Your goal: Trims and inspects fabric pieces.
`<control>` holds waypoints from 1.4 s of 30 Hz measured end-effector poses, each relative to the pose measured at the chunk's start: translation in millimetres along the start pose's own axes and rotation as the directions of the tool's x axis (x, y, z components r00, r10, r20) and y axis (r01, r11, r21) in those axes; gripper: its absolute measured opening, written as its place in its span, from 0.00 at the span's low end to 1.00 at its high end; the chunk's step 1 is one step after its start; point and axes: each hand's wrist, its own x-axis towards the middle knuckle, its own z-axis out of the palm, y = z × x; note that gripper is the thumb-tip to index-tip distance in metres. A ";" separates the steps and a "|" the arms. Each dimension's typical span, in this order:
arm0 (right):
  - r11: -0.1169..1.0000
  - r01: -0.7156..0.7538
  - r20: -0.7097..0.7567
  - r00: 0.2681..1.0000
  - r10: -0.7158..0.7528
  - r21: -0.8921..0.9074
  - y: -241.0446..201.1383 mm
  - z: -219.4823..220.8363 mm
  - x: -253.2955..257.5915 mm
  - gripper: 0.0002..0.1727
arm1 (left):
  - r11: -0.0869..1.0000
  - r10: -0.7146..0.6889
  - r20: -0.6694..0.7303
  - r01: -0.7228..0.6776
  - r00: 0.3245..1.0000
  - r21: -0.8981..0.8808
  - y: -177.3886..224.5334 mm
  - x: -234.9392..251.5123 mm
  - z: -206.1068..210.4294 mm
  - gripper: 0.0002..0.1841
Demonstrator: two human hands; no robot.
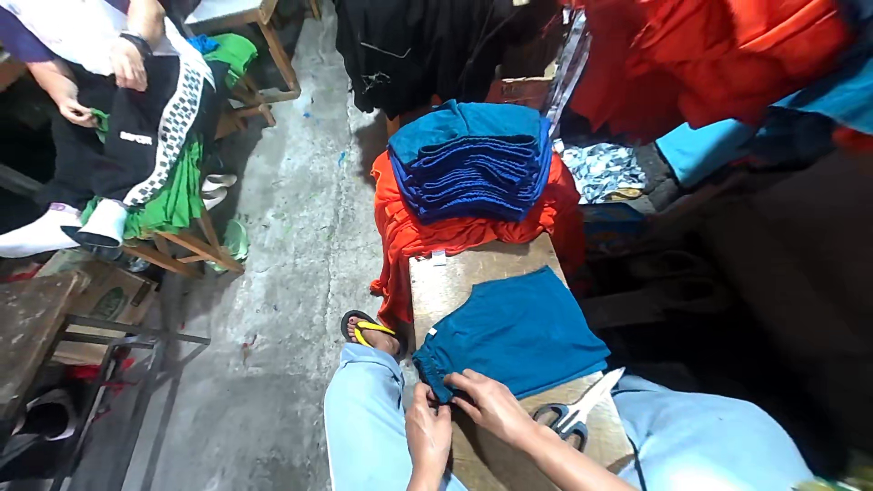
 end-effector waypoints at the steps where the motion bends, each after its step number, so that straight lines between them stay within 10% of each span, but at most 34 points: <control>1: 1.000 0.002 -0.013 1.000 -0.002 -0.015 -1.3 1.2 -0.3 0.20 | 0.991 -0.010 -0.005 0.009 1.000 -0.131 -2.9 1.6 2.9 0.17; 5: 0.987 -0.002 -0.228 0.973 0.040 0.163 2.2 3.6 -0.3 0.19 | 0.818 -0.045 -0.002 0.036 0.999 -0.574 -0.5 -2.3 6.9 0.26; 11: 0.962 0.095 -0.363 0.932 0.005 0.257 12.0 8.4 -5.7 0.18 | 0.731 0.183 -0.061 -0.177 0.981 -0.659 4.6 -4.2 4.5 0.30; 19: 0.937 0.145 -0.436 0.900 0.009 0.319 16.4 7.3 -5.7 0.18 | 0.837 0.442 -0.100 -0.451 0.891 -0.310 5.5 5.6 0.0 0.21; 25: 0.915 0.071 -0.362 0.928 0.086 0.398 18.1 3.1 -3.9 0.18 | 0.712 0.682 -0.223 -0.702 0.697 -0.018 7.6 25.8 8.4 0.11; 42: 0.942 0.165 -0.340 0.939 -0.059 0.291 26.7 -6.2 -3.7 0.18 | 0.513 0.839 0.102 -0.839 0.535 0.180 27.4 52.3 -17.7 0.11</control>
